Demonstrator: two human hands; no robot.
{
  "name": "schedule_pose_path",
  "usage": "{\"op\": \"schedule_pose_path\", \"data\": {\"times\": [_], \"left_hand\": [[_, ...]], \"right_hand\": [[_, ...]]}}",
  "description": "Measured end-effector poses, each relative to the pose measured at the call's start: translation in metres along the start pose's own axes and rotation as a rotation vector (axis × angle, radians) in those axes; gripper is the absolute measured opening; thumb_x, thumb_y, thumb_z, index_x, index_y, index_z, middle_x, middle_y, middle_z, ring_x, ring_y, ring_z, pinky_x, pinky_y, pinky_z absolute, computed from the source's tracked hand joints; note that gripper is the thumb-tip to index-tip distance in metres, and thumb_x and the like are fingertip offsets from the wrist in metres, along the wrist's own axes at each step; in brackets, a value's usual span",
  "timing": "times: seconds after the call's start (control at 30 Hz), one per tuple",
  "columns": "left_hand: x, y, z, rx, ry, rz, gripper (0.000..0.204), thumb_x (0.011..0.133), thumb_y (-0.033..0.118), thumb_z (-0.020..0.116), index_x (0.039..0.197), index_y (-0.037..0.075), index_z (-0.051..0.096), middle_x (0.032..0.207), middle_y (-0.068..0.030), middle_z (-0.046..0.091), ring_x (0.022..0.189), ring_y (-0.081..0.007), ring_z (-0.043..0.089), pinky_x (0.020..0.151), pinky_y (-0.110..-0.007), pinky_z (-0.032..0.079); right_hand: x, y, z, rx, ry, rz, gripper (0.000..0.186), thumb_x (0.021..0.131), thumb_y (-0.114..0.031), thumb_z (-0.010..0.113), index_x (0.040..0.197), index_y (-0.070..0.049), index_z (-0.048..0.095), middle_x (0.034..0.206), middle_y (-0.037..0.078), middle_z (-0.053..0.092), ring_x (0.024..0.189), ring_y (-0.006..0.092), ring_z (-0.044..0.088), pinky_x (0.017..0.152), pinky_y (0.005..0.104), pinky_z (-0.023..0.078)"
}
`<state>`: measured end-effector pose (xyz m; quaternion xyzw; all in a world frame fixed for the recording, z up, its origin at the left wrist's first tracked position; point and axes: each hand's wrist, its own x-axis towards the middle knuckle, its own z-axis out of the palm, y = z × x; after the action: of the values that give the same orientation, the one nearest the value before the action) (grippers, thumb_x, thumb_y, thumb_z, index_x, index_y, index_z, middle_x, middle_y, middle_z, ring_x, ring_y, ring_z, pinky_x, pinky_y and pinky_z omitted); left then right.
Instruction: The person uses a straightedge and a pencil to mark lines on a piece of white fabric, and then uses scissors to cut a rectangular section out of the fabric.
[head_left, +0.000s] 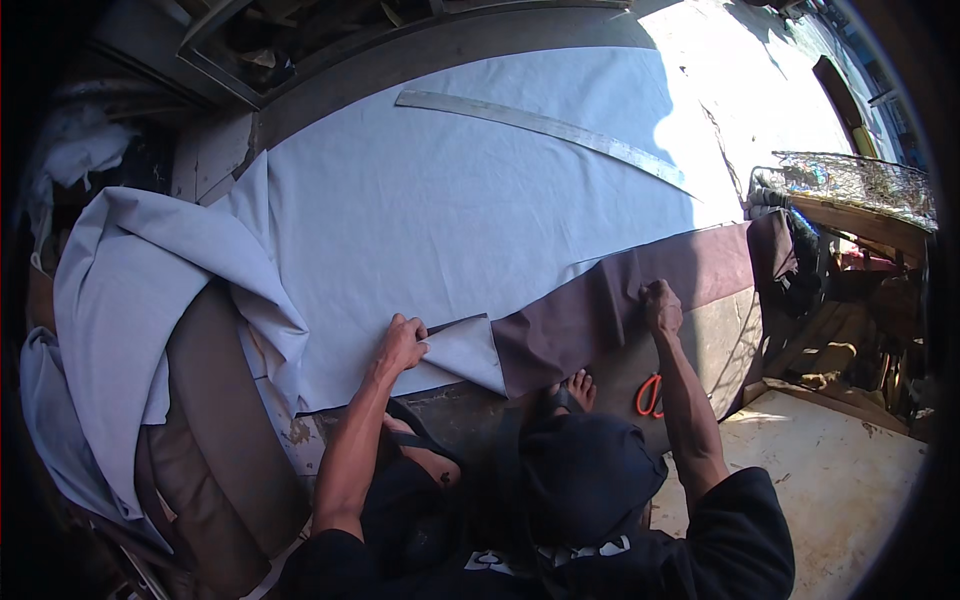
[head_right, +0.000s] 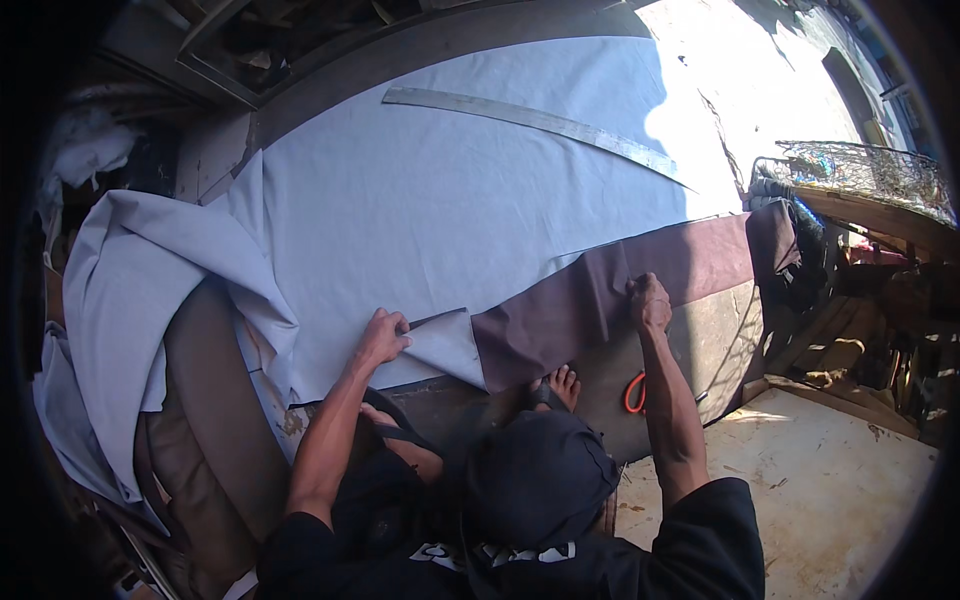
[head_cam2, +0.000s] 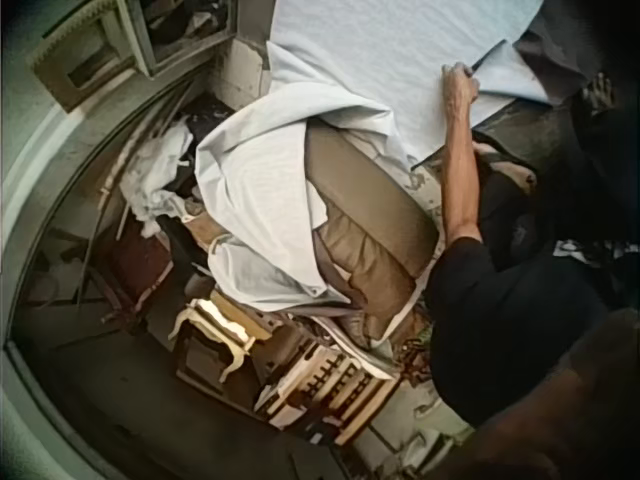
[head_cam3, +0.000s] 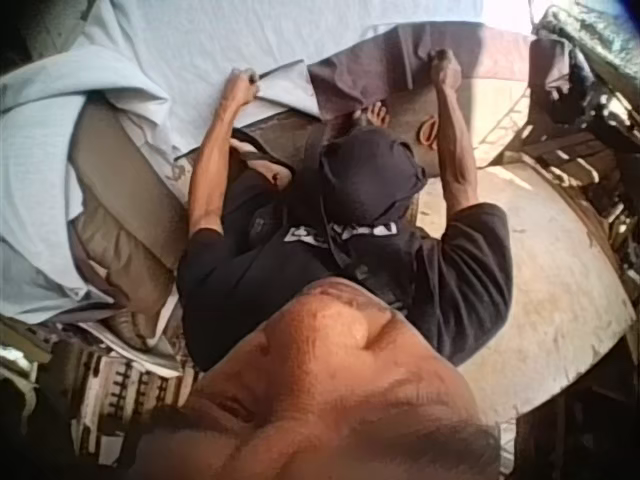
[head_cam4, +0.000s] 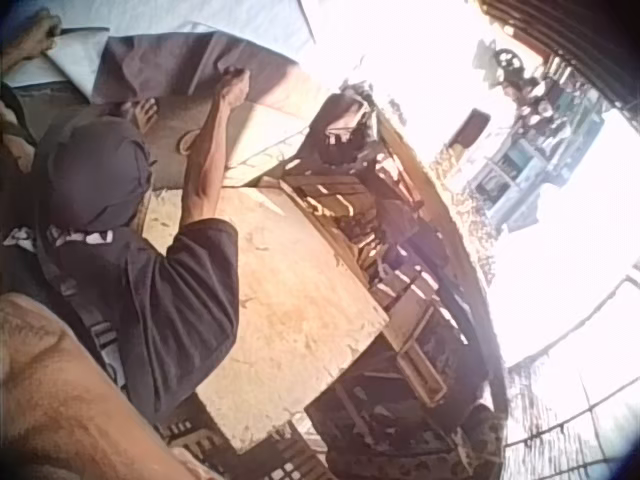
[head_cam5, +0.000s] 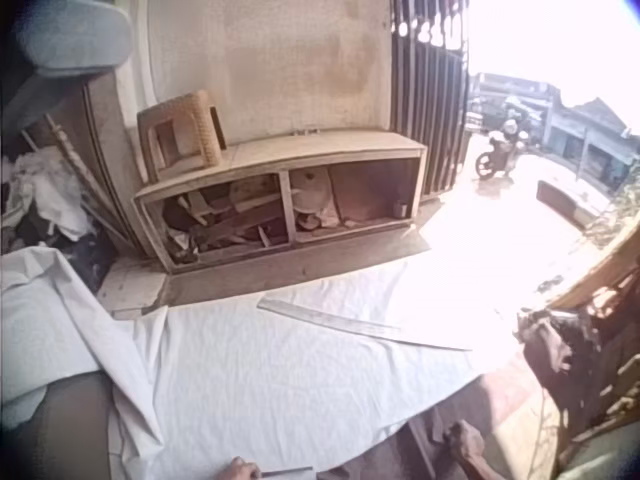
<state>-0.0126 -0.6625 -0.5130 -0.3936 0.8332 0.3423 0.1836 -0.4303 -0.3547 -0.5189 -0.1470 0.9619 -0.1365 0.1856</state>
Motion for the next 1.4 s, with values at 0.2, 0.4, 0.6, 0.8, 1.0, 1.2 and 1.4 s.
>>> {"op": "schedule_pose_path", "data": {"times": [0.2,0.4,0.6,0.8,1.0,1.2,1.4], "left_hand": [[-0.014,0.004,0.024,-0.151,0.366,0.154,0.036,0.078,0.0,0.073,0.113,0.003,0.064,0.104,-0.0188,0.059,0.096,-0.0357,0.062,0.085,-0.041,0.051],[-0.038,-0.042,-0.066,-0.789,0.16,0.066,0.016,0.08,0.007,0.08,0.096,0.005,0.078,0.082,0.0014,0.054,0.078,-0.0104,0.051,0.073,-0.025,0.041],[-0.084,-0.109,-0.11,-0.591,0.063,-0.118,0.014,0.081,0.004,0.073,0.094,0.003,0.079,0.079,-0.0006,0.067,0.074,-0.0098,0.059,0.072,-0.027,0.046],[-0.07,-0.114,-0.039,-0.85,0.161,-0.277,0.024,0.092,0.012,0.068,0.115,0.004,0.07,0.101,-0.0069,0.072,0.087,-0.0142,0.067,0.079,-0.031,0.053],[-0.059,-0.115,-0.01,-1.01,0.32,-0.491,0.035,0.089,0.016,0.074,0.12,0.009,0.059,0.106,-0.0035,0.066,0.086,-0.0137,0.062,0.076,-0.029,0.048],[-0.041,-0.111,-0.02,-1.085,0.403,-0.364,0.022,0.087,0.011,0.075,0.106,0.006,0.065,0.088,0.0015,0.068,0.074,-0.0077,0.059,0.064,-0.022,0.042],[-0.041,-0.141,-0.001,-1.066,0.471,-0.454,0.021,0.086,0.007,0.075,0.104,0.003,0.064,0.085,-0.0003,0.065,0.073,-0.0079,0.056,0.064,-0.022,0.042]], "right_hand": [[0.0,0.004,0.002,-0.01,-0.004,0.016,0.033,0.09,-0.04,0.068,0.107,-0.011,0.068,0.107,0.019,0.071,0.108,0.0399,0.066,0.089,0.0473,0.05],[-0.001,0.005,-0.001,-0.012,-0.01,0.035,0.034,0.09,-0.041,0.069,0.107,-0.012,0.068,0.106,0.019,0.072,0.107,0.0396,0.066,0.089,0.0469,0.05],[0.0,-0.003,-0.008,0.0,-0.046,0.093,0.032,0.092,-0.038,0.066,0.109,-0.011,0.068,0.111,0.017,0.071,0.11,0.0394,0.065,0.091,0.0485,0.05],[0.01,0.012,-0.001,0.018,-0.01,0.019,0.033,0.091,-0.039,0.068,0.109,-0.012,0.068,0.107,0.018,0.072,0.106,0.0388,0.067,0.089,0.0466,0.051],[0.009,0.011,0.003,0.055,-0.017,-0.01,0.032,0.092,-0.038,0.068,0.108,-0.01,0.067,0.105,0.018,0.072,0.104,0.0391,0.067,0.088,0.0461,0.051],[0.011,0.026,0.003,0.033,-0.008,-0.068,0.032,0.092,-0.038,0.068,0.107,-0.009,0.066,0.102,0.018,0.071,0.101,0.0386,0.068,0.085,0.0454,0.05],[0.009,0.013,0.011,0.023,-0.041,-0.053,0.033,0.092,-0.039,0.068,0.107,-0.009,0.066,0.103,0.018,0.071,0.102,0.0396,0.067,0.086,0.0462,0.05]]}}
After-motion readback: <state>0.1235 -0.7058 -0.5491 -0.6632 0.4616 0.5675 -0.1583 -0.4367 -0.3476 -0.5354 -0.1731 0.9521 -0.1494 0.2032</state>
